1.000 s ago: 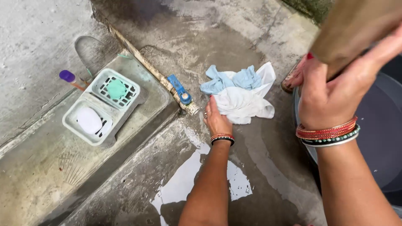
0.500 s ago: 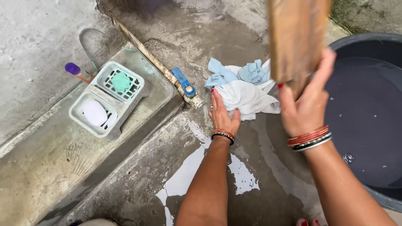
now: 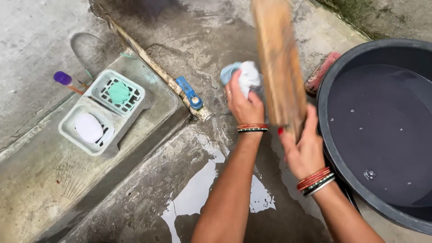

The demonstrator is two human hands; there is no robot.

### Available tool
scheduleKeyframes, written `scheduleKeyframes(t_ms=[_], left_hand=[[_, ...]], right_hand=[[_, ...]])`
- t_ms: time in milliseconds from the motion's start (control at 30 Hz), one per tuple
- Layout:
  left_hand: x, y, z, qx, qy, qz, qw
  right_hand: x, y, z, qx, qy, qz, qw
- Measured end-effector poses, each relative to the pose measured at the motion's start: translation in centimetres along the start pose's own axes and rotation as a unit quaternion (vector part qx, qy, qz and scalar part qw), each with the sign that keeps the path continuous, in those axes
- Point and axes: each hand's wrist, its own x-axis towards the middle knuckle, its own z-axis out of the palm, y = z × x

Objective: The person washes a cloth by beating it against a concrete floor with a wooden paddle and scrubbing it against a wooden board. They then rinse the cloth in a bucket of purple liquid.

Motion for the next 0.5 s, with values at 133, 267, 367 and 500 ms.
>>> scheduleKeyframes(t_ms=[133,267,367,500], left_hand=[[-0.4,-2.5,0.8,0.078,-0.111,0.088,0.987],[-2.0,-7.0,-0.2,0.235,-0.336,-0.101,0.906],[-4.7,-8.8,-2.7,0.153,-0.235,-0.069,0.957],[-6.1,-11.1,-3.6,0.106,-0.253,-0.013,0.962]], right_hand=[[1.6,-4.2,-4.0,0.091,0.108,-0.251,0.958],[2.4,-3.8,-3.6,0.136,0.137,-0.332,0.923],[1.6,3.2,2.0,-0.093,0.021,-0.089,0.991],[2.3,4.9,2.6,-0.196,-0.117,0.072,0.971]])
